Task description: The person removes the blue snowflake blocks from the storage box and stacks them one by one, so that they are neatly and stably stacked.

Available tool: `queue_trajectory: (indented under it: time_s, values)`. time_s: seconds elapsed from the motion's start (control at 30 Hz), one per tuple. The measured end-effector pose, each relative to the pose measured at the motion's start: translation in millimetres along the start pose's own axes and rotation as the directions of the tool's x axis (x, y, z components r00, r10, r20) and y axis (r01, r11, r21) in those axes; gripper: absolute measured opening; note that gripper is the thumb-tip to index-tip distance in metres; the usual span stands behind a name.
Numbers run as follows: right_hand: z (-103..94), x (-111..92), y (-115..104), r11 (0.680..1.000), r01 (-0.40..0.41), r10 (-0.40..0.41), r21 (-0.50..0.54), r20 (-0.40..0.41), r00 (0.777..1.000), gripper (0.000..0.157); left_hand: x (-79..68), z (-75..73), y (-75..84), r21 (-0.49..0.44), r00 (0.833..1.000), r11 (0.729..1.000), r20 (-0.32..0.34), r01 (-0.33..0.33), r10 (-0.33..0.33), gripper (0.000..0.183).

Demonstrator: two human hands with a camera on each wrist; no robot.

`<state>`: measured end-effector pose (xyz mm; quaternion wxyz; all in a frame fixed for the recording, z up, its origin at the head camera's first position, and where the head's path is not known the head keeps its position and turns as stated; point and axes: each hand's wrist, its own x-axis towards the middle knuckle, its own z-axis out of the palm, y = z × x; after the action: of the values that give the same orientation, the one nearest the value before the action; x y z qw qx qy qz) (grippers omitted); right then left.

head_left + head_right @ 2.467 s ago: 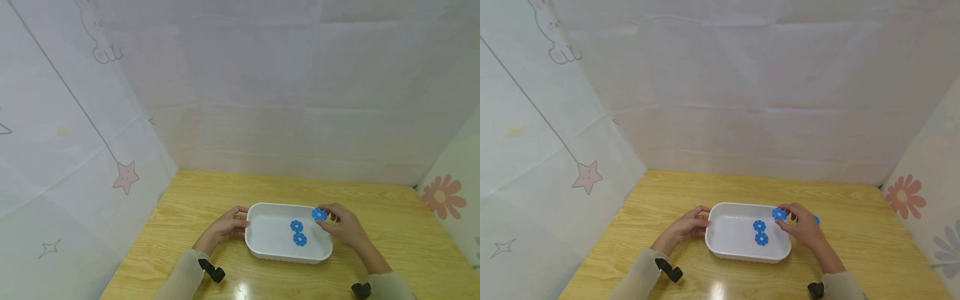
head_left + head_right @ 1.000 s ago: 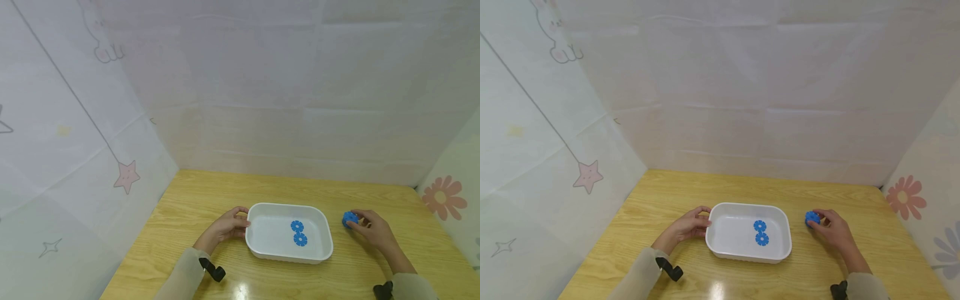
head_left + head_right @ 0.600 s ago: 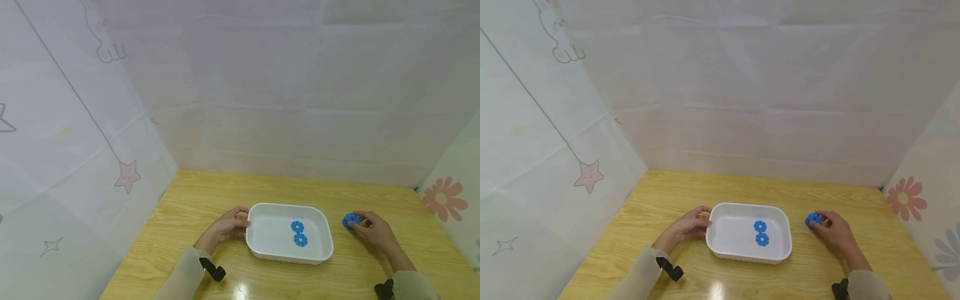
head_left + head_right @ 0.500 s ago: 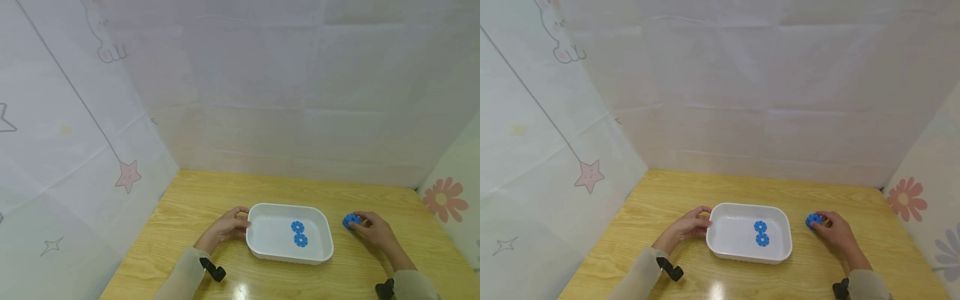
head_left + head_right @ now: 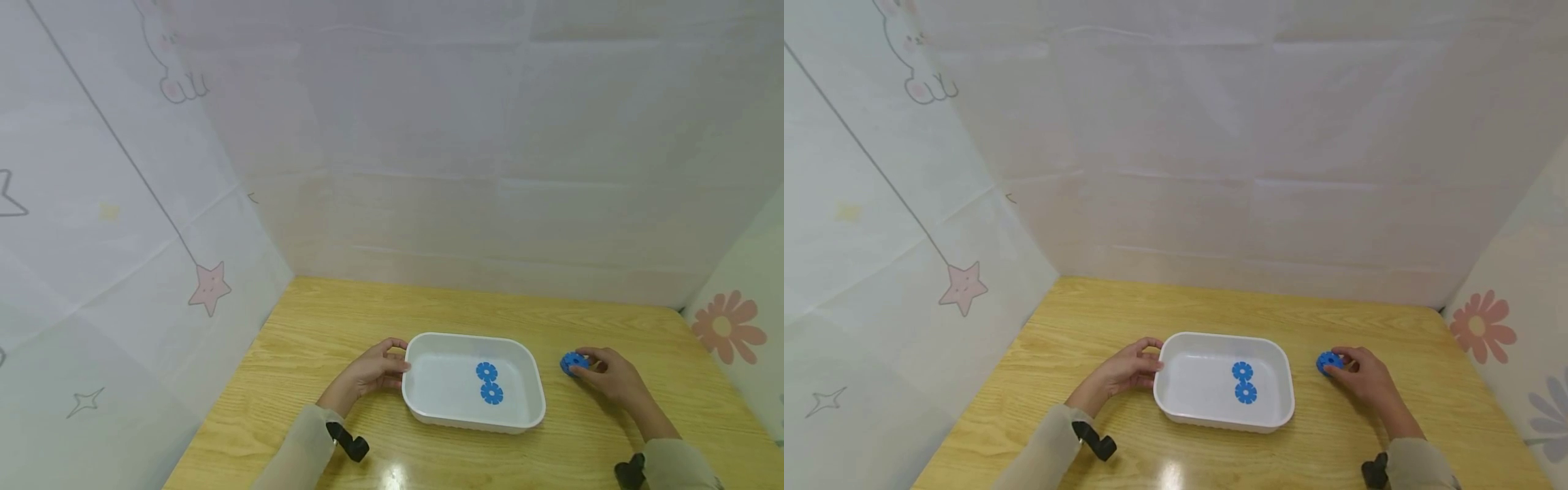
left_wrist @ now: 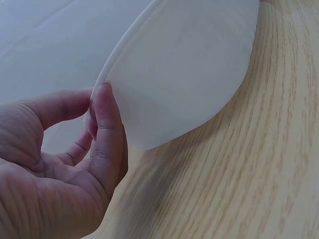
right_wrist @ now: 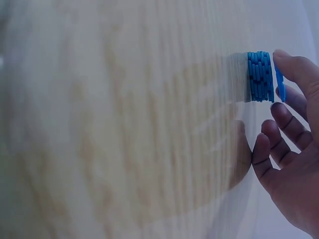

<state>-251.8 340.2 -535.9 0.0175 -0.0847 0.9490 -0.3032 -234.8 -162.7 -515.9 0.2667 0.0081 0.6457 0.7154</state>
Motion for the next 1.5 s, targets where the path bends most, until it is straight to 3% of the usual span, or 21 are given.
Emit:
queue_trajectory:
  time_s: [0.9, 1.5]
  values:
    - [2.3, 1.9, 2.6, 1.000, 0.018, -0.018, 0.004, 0.017, 1.000, 0.059, 0.2, 0.8, -1.2, 0.009, 1.000, 1.000, -0.008, -0.006, 0.006, 0.049]
    - [-1.5, 2.1, 1.0, 0.998, -0.024, 0.021, 0.050, 0.057, 0.998, 0.074, -1.8, 1.8, 2.0, -0.005, 1.000, 1.000, -0.005, 0.007, -0.007, 0.050]
